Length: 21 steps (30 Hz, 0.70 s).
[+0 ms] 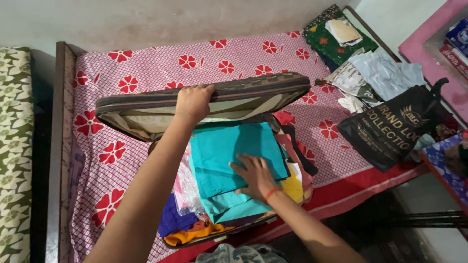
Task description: The person organizes a suitcase on a bed by removing various folded clothes and retail bags, then rearranging and placing several items back inside.
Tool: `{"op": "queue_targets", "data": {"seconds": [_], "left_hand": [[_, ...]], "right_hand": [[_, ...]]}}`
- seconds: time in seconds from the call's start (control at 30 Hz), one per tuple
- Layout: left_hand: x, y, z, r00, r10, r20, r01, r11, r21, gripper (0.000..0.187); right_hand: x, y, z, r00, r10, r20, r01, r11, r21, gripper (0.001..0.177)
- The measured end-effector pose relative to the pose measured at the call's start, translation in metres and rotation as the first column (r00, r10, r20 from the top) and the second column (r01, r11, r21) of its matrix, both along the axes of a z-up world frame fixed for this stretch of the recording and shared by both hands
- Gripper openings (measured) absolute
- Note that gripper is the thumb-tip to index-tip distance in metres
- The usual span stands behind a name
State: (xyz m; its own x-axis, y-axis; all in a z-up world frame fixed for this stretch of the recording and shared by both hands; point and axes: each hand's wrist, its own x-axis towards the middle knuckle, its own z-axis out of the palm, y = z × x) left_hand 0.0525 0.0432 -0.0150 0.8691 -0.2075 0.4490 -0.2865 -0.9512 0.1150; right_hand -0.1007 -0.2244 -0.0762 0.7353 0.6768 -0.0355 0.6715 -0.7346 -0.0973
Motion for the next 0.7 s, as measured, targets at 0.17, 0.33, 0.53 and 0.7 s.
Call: {"op": "queue_targets", "data": {"seconds": [0.17,0.33,0.53,0.7], "left_hand": [[0.0,0.0,0.0,1.0,0.017,-0.027,-0.016,1.0,0.02,0.029],[-0.001,-0.001,0.001,1.0,0.01,-0.019,-0.01,1.0,-0.01,0.034],[0.001,-0.001,-0.004,1.0,0.012,-0.003,-0.012,1.0,-0.009,0.024],[0.004,-0.001,-0.004,1.0,0.024,0.019,-0.024,1.0,0.016,0.027]], "right_hand": [[0.031,0.003,0.016,0.97,-0.053,-0.237,0.046,0.998,-0.034,0.071],[0.069,-0.007,-0.022,0.981,0.135,-0.139,-0.109,0.977,0.181,0.026],[0.071,0.003,-0.018,0.97,0.094,-0.224,-0.057,0.985,0.165,0.034],[0.03,0.001,0.004,0.954,-0.052,-0.294,0.059,0.998,0.017,0.072]]}}
